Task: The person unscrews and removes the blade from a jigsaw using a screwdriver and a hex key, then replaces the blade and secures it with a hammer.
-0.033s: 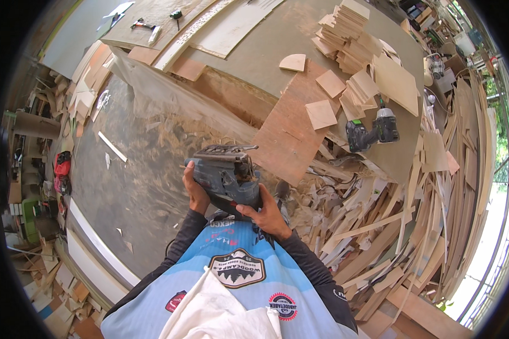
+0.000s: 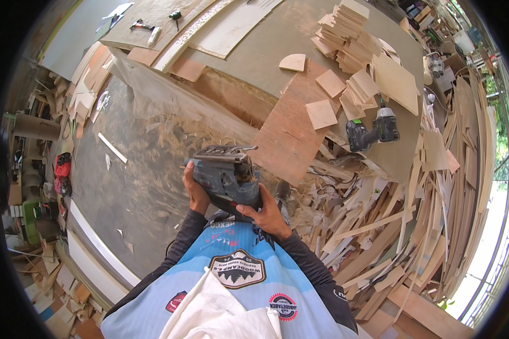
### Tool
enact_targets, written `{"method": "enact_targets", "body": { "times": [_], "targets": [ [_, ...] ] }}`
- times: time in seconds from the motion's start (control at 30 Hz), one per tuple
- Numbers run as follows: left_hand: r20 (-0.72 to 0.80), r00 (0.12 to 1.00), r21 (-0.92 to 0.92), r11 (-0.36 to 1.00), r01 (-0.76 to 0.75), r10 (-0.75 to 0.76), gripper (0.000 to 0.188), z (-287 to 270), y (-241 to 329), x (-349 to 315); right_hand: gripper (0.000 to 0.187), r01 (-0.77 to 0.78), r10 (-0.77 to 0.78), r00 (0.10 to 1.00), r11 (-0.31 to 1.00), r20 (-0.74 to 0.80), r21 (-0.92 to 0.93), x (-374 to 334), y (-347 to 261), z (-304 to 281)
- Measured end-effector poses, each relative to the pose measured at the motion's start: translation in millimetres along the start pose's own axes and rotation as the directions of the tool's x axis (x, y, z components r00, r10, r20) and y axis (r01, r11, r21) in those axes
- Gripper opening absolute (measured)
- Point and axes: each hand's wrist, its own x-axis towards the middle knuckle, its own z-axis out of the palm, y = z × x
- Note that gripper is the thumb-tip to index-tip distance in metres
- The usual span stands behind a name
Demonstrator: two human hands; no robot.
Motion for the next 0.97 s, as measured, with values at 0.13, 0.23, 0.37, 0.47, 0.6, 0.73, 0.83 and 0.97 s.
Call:
{"method": "enact_targets", "body": {
  "times": [0.13, 0.23, 0.37, 0.47, 0.6, 0.73, 0.83, 0.97],
  "targets": [
    [-0.023, 1.000, 0.078, 0.997, -0.008, 0.010, 0.059, -5.2, 0.1, 17.6, 0.070, 0.024, -0.023, 0.999, 0.999, -0.030, 0.043, 10.1, 12.3, 9.4],
    [-0.045, 0.999, 0.107, 0.994, -0.023, 0.027, 0.062, -14.8, -4.9, 38.9, 0.070, -0.054, 0.051, 0.998, 0.981, 0.020, 0.189, 22.5, 18.9, 16.5],
    [-0.046, 0.999, 0.083, 0.996, -0.015, 0.019, 0.060, -21.4, -12.2, 68.3, 0.072, 0.023, -0.025, 1.000, 0.954, 0.003, 0.299, 42.5, 38.3, 31.9],
    [-0.099, 0.995, -0.039, 0.999, 0.015, -0.019, 0.059, -23.6, -14.7, 92.2, 0.078, 0.010, -0.017, 1.000, 0.955, 0.020, 0.297, 60.9, 59.9, 34.3],
    [0.013, 0.999, -0.209, 0.976, 0.054, -0.052, 0.060, -34.3, -28.0, 132.3, 0.088, 0.139, -0.139, 0.990, 0.988, -0.002, -0.061, 84.5, 97.9, 33.0],
    [0.099, 0.995, -0.245, 0.969, 0.022, 0.002, 0.068, -35.6, -35.9, 171.8, 0.087, 0.027, -0.026, 1.000, 0.994, 0.016, -0.105, 79.5, 123.2, 15.0],
    [0.064, 0.996, -0.253, 0.966, -0.048, 0.067, 0.072, -20.7, -49.4, 200.4, 0.090, -0.042, 0.045, 0.999, 0.988, 0.019, -0.152, 78.3, 171.8, -5.3],
    [0.160, 0.981, -0.298, 0.953, -0.059, 0.111, 0.075, -15.4, -88.1, 248.2, 0.090, -0.103, 0.109, 0.989, 0.993, 0.098, -0.060, 104.7, 235.9, -23.1]
  ]
}}
